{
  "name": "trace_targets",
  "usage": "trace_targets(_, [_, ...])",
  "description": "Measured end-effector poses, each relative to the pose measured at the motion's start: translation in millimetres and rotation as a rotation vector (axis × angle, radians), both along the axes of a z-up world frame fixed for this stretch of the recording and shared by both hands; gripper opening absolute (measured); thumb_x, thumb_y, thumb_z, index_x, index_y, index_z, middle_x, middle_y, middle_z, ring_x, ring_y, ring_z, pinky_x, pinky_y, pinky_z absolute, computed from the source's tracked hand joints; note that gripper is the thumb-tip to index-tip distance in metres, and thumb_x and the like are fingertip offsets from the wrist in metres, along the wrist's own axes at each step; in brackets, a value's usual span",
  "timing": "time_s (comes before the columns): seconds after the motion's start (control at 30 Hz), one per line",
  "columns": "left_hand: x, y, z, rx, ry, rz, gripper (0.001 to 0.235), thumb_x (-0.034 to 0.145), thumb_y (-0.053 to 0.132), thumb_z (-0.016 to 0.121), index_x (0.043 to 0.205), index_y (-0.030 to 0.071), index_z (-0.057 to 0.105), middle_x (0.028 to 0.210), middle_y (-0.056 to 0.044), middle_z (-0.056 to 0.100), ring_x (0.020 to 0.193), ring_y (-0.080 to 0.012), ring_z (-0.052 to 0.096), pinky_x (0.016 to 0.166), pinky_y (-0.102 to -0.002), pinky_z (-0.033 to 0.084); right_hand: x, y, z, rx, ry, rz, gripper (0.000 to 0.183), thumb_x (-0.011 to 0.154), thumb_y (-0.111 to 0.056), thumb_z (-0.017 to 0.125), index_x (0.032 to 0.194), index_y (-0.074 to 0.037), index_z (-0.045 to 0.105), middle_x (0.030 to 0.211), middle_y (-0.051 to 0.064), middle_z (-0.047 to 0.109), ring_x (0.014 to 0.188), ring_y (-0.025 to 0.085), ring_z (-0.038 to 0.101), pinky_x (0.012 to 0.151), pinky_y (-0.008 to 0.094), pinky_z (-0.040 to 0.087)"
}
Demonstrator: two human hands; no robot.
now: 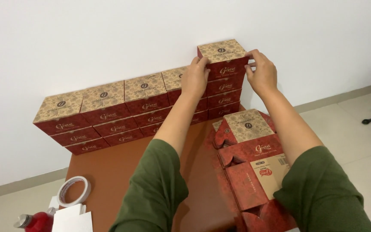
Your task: Assembling cardboard boxes from flat templates by folding flaps and stacking the finished products.
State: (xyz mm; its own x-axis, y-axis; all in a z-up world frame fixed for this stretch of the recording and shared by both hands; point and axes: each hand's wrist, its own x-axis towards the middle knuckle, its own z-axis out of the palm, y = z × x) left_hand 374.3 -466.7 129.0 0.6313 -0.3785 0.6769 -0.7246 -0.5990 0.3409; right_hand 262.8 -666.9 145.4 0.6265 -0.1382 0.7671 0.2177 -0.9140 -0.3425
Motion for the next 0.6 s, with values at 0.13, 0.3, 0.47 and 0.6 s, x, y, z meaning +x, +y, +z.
trace_targets(0.13, [0, -1, -1, 0.023, -0.002, 0.002, 0.023, 0.094, 0.015, 0.067, 0.116, 0.018, 0.061, 0.107, -0.007, 0.062, 0.099, -0.0364, 0.071, 0.081, -0.049, 0.062, 3, -2, -4, -0.034, -0.004, -0.025, 0.032, 0.091, 0.01, 0.07, 0.119, -0.003, 0.06, 0.112, 0.02, 0.067, 0.096, 0.035, 0.073, 0.069, 0.038, 0.064])
trace_targets(0.3, [-28, 3, 11, 0.065, -0.173, 0.099, 0.056, 0.091, 0.01, 0.068, 0.143, 0.012, 0.045, 0.112, -0.01, 0.058, 0.068, -0.0179, 0.064, 0.051, -0.03, 0.057, -10, 1, 0, -0.135, 0.175, -0.148, 0.074, 0.087, -0.002, 0.069, 0.149, -0.019, 0.033, 0.127, 0.014, 0.059, 0.106, 0.028, 0.066, 0.078, 0.045, 0.056])
trace_targets(0.47, [-91, 37, -15, 0.094, -0.29, -0.03, 0.035, 0.09, 0.021, 0.07, 0.121, 0.008, 0.061, 0.111, -0.01, 0.059, 0.089, -0.028, 0.065, 0.064, -0.037, 0.052, -95, 19, -8, -0.152, 0.343, -0.053, 0.07, 0.09, -0.012, 0.069, 0.151, -0.01, 0.035, 0.136, 0.024, 0.049, 0.122, 0.043, 0.058, 0.09, 0.057, 0.053])
trace_targets(0.6, [-178, 79, -64, 0.416, -0.005, -0.247, 0.034, 0.089, 0.038, 0.067, 0.115, 0.017, 0.067, 0.119, -0.006, 0.057, 0.11, -0.0298, 0.06, 0.094, -0.048, 0.044, -199, 35, -63, -0.232, 0.712, 0.0, 0.062, 0.088, -0.034, 0.068, 0.145, -0.018, 0.051, 0.14, 0.022, 0.053, 0.124, 0.048, 0.058, 0.099, 0.059, 0.05])
